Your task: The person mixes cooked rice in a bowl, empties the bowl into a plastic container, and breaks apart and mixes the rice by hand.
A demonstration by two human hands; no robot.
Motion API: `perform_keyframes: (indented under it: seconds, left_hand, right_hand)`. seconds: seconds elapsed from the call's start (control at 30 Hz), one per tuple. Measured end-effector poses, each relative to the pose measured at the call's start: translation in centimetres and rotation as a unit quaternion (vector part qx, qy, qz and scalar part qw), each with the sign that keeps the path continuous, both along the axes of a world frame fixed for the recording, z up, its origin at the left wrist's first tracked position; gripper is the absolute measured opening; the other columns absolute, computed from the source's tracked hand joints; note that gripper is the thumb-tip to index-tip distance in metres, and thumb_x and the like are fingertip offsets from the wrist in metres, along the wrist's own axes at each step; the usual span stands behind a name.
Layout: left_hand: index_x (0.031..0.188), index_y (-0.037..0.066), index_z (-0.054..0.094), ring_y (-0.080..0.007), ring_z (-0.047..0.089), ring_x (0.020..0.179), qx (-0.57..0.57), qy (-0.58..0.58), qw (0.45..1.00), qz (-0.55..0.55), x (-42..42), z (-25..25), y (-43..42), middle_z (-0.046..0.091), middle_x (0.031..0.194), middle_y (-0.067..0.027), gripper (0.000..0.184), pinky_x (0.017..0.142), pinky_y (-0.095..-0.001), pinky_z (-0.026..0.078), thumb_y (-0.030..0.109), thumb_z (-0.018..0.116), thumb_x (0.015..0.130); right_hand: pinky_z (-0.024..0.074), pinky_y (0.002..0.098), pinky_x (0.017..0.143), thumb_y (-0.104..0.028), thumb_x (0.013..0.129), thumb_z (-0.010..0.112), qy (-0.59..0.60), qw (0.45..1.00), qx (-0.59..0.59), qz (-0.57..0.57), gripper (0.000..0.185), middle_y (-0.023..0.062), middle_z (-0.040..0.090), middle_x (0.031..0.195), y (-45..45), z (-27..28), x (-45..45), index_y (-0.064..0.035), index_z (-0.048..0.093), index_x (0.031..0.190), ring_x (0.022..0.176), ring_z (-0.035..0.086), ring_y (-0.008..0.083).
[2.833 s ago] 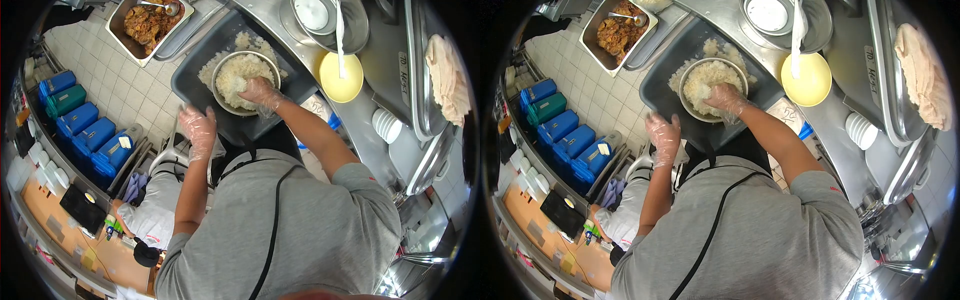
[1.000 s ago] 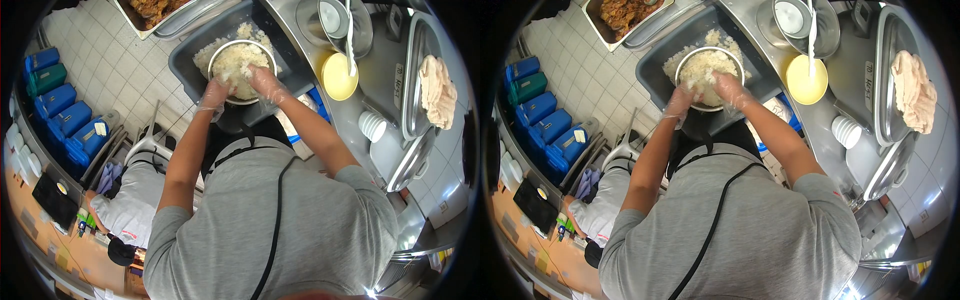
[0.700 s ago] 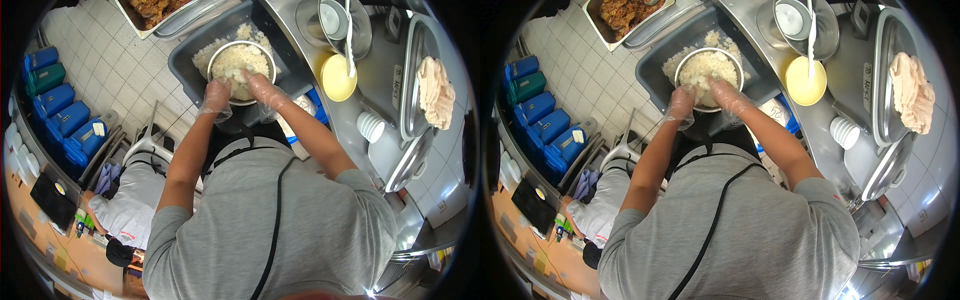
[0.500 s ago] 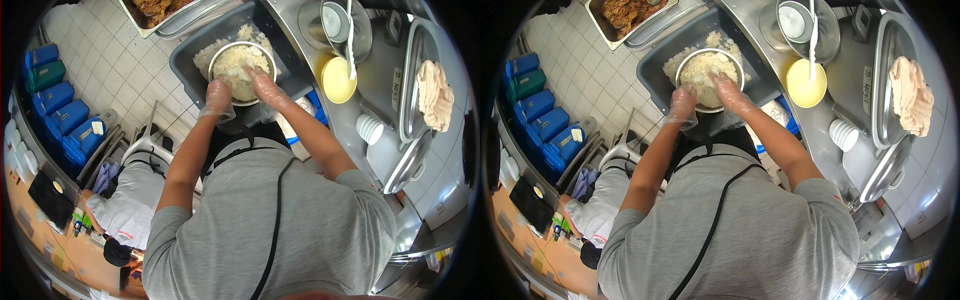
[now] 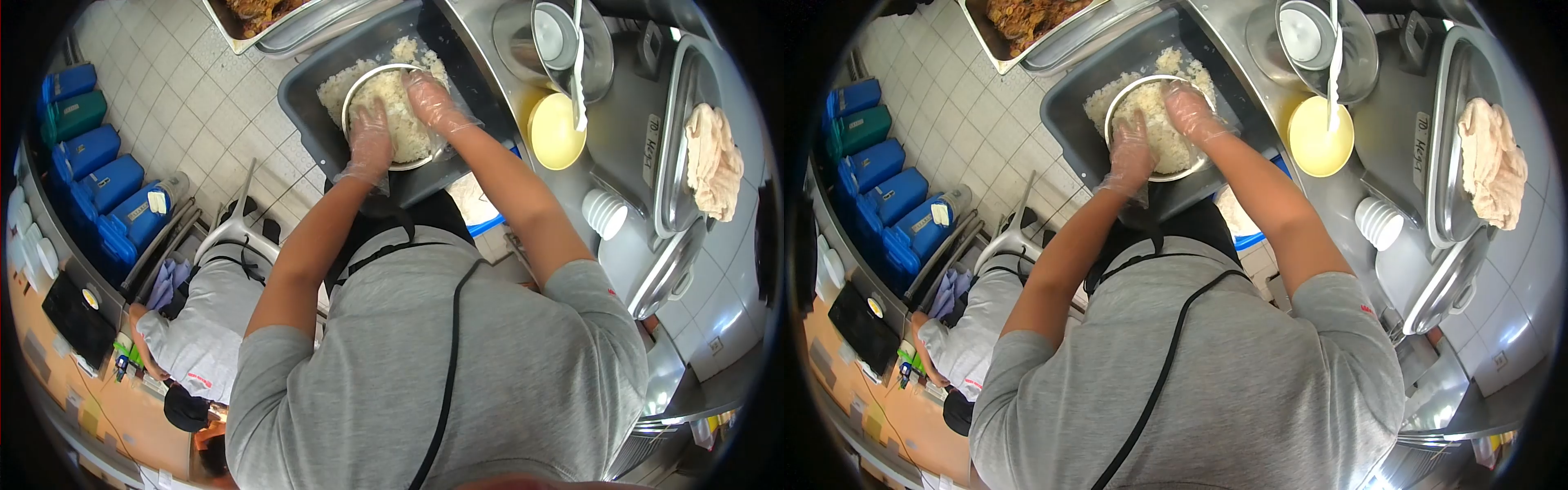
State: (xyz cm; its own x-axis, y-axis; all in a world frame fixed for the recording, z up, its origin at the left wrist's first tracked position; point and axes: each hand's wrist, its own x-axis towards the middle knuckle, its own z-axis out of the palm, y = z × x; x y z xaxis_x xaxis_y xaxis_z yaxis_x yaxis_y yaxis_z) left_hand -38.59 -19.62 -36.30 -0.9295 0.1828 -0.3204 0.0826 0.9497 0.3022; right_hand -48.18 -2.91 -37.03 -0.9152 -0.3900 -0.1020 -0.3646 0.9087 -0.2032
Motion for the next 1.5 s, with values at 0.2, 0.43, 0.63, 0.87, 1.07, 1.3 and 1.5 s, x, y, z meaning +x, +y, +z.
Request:
perform_keyframes:
  seconds: [0.2, 0.43, 0.63, 0.87, 1.07, 1.3, 1.5]
  left_hand:
    - [0.159, -0.002, 0.027, -0.0402, 0.058, 0.120, -0.082, 0.020, 0.996, -0.025, -1.4, 1.2, -0.3, 0.037, 0.150, -0.0357, 0.109, 0.103, -0.0428, 0.050, 0.043, 0.084, 0.077]
    - [0.159, -0.001, 0.026, -0.0379, 0.063, 0.116, -0.047, -0.066, 0.997, -0.017, -3.7, 0.8, -1.1, 0.043, 0.145, -0.0299, 0.113, 0.096, -0.0439, 0.055, 0.049, 0.084, 0.076]
    - [0.150, -0.001, 0.038, -0.0381, 0.068, 0.108, 0.035, -0.150, 0.988, 0.009, -4.7, 1.1, -1.9, 0.054, 0.134, -0.0276, 0.103, 0.094, -0.0449, 0.056, 0.049, 0.085, 0.074]
    - [0.132, 0.002, 0.058, -0.0362, 0.065, 0.109, 0.052, -0.061, 0.992, -0.095, -1.8, -1.3, -2.1, 0.061, 0.122, -0.0242, 0.063, 0.093, -0.0471, 0.052, 0.031, 0.077, 0.079]
    - [0.125, 0.002, 0.061, -0.0341, 0.061, 0.106, 0.062, 0.087, 0.989, -0.101, 1.6, -2.1, -0.8, 0.064, 0.110, -0.0223, 0.046, 0.087, -0.0478, 0.049, 0.012, 0.067, 0.080]
    - [0.120, 0.003, 0.061, -0.0414, 0.065, 0.103, 0.098, -0.023, 0.993, -0.065, 0.2, -1.8, -1.4, 0.065, 0.108, -0.0236, 0.030, 0.089, -0.0496, 0.052, 0.005, 0.056, 0.090]
    - [0.110, 0.003, 0.063, -0.0381, 0.072, 0.092, 0.122, -0.027, 0.991, -0.057, -1.9, -0.8, -1.3, 0.071, 0.094, -0.0249, 0.019, 0.080, -0.0479, 0.058, 0.009, 0.052, 0.096]
  right_hand:
    - [0.0571, 0.0487, 0.089, -0.009, 0.095, 0.052, -0.261, 0.955, 0.094, -0.106, 0.035, 0.0250, 0.073, 0.106, 1.2, -1.3, 0.2, -0.0007, 0.064, 0.126, 0.100, 0.072, 0.0414]
    - [0.0547, 0.0483, 0.093, -0.028, 0.093, 0.067, -0.292, 0.946, -0.068, -0.124, 0.047, 0.0270, 0.072, 0.109, 3.4, -0.3, 3.5, 0.0000, 0.061, 0.130, 0.105, 0.069, 0.0436]
    - [0.0538, 0.0463, 0.095, -0.026, 0.090, 0.072, -0.323, 0.929, -0.110, -0.142, 0.045, 0.0293, 0.070, 0.111, 2.9, 0.9, 5.8, 0.0026, 0.063, 0.123, 0.107, 0.068, 0.0431]
    - [0.0545, 0.0452, 0.095, -0.018, 0.088, 0.066, -0.307, 0.915, -0.135, -0.223, 0.035, 0.0274, 0.071, 0.113, -0.2, 3.4, 6.3, -0.0018, 0.068, 0.118, 0.112, 0.067, 0.0420]
    - [0.0473, 0.0462, 0.108, -0.014, 0.092, 0.059, -0.283, 0.953, 0.030, -0.106, 0.048, 0.0237, 0.055, 0.146, -2.9, 4.3, 5.2, -0.0093, 0.058, 0.140, 0.130, 0.057, 0.0420]
    - [0.0510, 0.0471, 0.099, -0.006, 0.085, 0.065, -0.231, 0.970, -0.056, -0.059, 0.045, 0.0234, 0.064, 0.124, -0.3, 0.8, 5.2, -0.0111, 0.064, 0.129, 0.117, 0.062, 0.0411]
    - [0.0532, 0.0496, 0.093, -0.002, 0.088, 0.059, -0.231, 0.942, -0.177, -0.167, 0.035, 0.0271, 0.069, 0.113, 1.6, 2.4, 3.8, -0.0104, 0.066, 0.121, 0.107, 0.067, 0.0442]
